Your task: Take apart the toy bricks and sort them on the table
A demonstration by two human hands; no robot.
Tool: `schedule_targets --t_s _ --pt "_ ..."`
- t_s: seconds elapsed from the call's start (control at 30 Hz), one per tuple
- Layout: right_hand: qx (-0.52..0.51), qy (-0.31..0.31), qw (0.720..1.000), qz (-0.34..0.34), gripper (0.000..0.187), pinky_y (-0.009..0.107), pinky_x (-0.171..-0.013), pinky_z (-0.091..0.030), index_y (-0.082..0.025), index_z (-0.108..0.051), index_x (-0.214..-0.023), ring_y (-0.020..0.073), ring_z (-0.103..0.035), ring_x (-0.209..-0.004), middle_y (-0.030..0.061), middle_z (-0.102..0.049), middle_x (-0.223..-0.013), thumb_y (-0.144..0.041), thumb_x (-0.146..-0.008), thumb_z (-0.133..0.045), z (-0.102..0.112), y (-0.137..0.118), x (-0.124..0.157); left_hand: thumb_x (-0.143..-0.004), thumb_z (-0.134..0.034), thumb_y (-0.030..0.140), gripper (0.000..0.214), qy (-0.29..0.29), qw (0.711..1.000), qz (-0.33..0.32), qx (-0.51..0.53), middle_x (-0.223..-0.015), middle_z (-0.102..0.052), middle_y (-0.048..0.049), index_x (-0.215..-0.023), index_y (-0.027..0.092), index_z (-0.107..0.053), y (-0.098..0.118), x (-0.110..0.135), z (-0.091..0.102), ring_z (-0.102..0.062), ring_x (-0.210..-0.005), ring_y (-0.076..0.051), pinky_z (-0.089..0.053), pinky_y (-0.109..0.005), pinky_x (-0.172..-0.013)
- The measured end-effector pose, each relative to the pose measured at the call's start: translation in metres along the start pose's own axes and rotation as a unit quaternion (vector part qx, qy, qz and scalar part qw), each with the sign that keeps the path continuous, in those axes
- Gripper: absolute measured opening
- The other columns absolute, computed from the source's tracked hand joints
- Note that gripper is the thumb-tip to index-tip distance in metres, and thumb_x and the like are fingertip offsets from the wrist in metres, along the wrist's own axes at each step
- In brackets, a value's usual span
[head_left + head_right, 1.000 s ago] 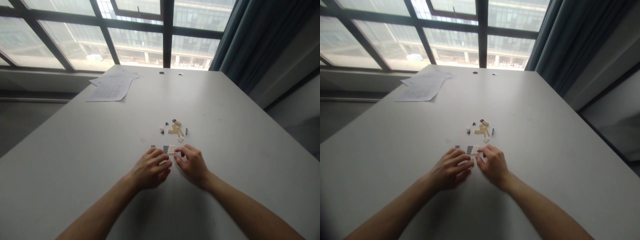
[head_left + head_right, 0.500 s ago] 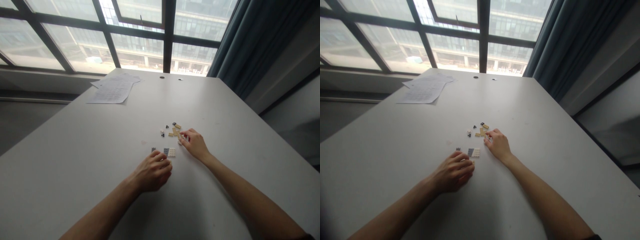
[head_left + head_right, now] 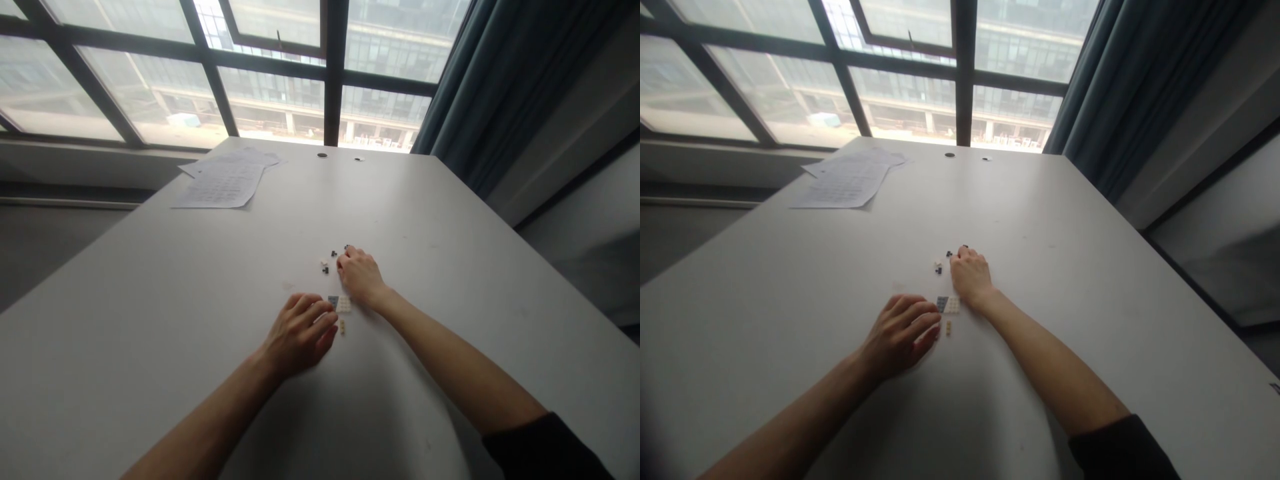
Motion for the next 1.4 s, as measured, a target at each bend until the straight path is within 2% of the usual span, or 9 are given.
schedule_targets --t_s 0.2,0.27,0.37,0.43,0.53,0.67,0.9,1.13,1.4 --pt "-0.04 0.019 0.999 0.022 0.016 0.032 -0.082 -0.043 -0.017 -0.062 -0.091 0.0212 -0.057 -0.091 0.0088 -0.064 -0.094 -0.012 -0.089 -0.046 0.006 -0.001 0.001 -0.082 -0.059 0.014 0.008 -0.006 1.0 0.001 0.0 -0.089 -0.067 -0.0049 -0.088 0.019 -0.061 0.0 0.0 -0.001 -0.056 -0.088 -0.019 -0.043 -0.035 -0.078" --pt "-0.089 0.048 0.995 0.019 0.016 0.029 -0.082 -0.043 -0.018 -0.061 -0.095 0.0188 -0.058 -0.09 0.0069 -0.065 -0.093 -0.013 -0.091 -0.046 0.014 -0.001 0.01 -0.082 -0.058 0.014 0.009 -0.011 1.0 0.002 0.003 -0.089 -0.067 -0.005 -0.089 0.019 -0.062 0.0 0.0 -0.002 -0.056 -0.088 -0.019 -0.043 -0.035 -0.079" --pt "-0.258 0.122 0.958 -0.001 0.024 0.028 -0.077 -0.046 -0.019 -0.058 -0.11 0.0159 -0.059 -0.082 0.0046 -0.066 -0.093 -0.015 -0.089 -0.048 0.026 0.003 0.037 -0.083 -0.058 0.015 0.01 -0.033 0.999 0.002 0.016 -0.09 -0.067 -0.0048 -0.091 0.019 -0.062 0.001 0.0 -0.003 -0.056 -0.088 -0.019 -0.043 -0.036 -0.08" --pt "-0.341 0.126 0.931 -0.019 0.02 0.027 -0.071 -0.047 -0.021 -0.062 -0.106 0.0146 -0.059 -0.074 0.0029 -0.066 -0.088 -0.02 -0.09 -0.05 0.028 0.005 0.06 -0.084 -0.058 0.016 0.012 -0.051 0.998 0.002 0.025 -0.09 -0.067 -0.0049 -0.094 0.02 -0.063 0.002 0.0 -0.004 -0.056 -0.089 -0.02 -0.043 -0.037 -0.081" --pt "-0.401 0.074 0.911 -0.06 0.009 0.025 -0.063 -0.046 -0.02 -0.066 -0.088 0.0128 -0.056 -0.065 -0.0003 -0.065 -0.074 -0.023 -0.085 -0.059 0.021 0.006 0.093 -0.084 -0.059 0.018 0.014 -0.063 0.998 -0.006 0.025 -0.089 -0.067 -0.0047 -0.097 0.021 -0.063 0.004 -0.001 -0.004 -0.056 -0.089 -0.02 -0.042 -0.036 -0.081" --pt "-0.387 0.031 0.919 -0.071 0.006 0.025 -0.064 -0.045 -0.021 -0.067 -0.083 0.0131 -0.056 -0.065 -0.001 -0.065 -0.072 -0.019 -0.081 -0.062 0.007 0.0 0.114 -0.084 -0.06 0.018 0.013 -0.077 0.997 -0.021 0.022 -0.09 -0.067 -0.0042 -0.097 0.02 -0.064 0.004 -0.002 -0.004 -0.056 -0.089 -0.02 -0.042 -0.037 -0.08" --pt "-0.303 0.049 0.951 -0.027 0.008 0.031 -0.081 -0.046 -0.019 -0.067 -0.09 0.0182 -0.059 -0.086 0.0038 -0.066 -0.087 -0.017 -0.084 -0.061 0.007 -0.008 0.113 -0.083 -0.06 0.018 0.014 -0.087 0.995 -0.037 0.037 -0.092 -0.068 -0.0046 -0.097 0.019 -0.064 0.003 -0.002 -0.004 -0.057 -0.091 -0.02 -0.042 -0.037 -0.081" --pt "-0.28 0.024 0.96 -0.012 0.02 0.031 -0.08 -0.047 -0.02 -0.065 -0.104 0.0188 -0.058 -0.087 0.0053 -0.062 -0.094 -0.021 -0.084 -0.062 0.007 -0.005 0.12 -0.083 -0.06 0.018 0.015 -0.086 0.995 -0.033 0.039 -0.091 -0.068 -0.0043 -0.098 0.02 -0.063 0.003 -0.002 -0.003 -0.058 -0.089 -0.02 -0.042 -0.036 -0.08" --pt "-0.252 0.012 0.968 0.006 0.018 0.034 -0.085 -0.046 -0.021 -0.064 -0.103 0.0193 -0.056 -0.089 0.0058 -0.06 -0.095 -0.026 -0.088 -0.058 0.004 -0.006 0.122 -0.083 -0.06 0.018 0.013 -0.097 0.994 -0.032 0.044 -0.09 -0.068 -0.0046 -0.096 0.02 -0.063 0.003 -0.001 -0.004 -0.057 -0.089 -0.021 -0.042 -0.038 -0.081"
Point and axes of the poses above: each hand's wrist, its own x-axis away from the middle knuckle, its own z-axis out of the back of the hand, y = z × x, the point moved 2 cm from there along -x, towards the middle knuckle
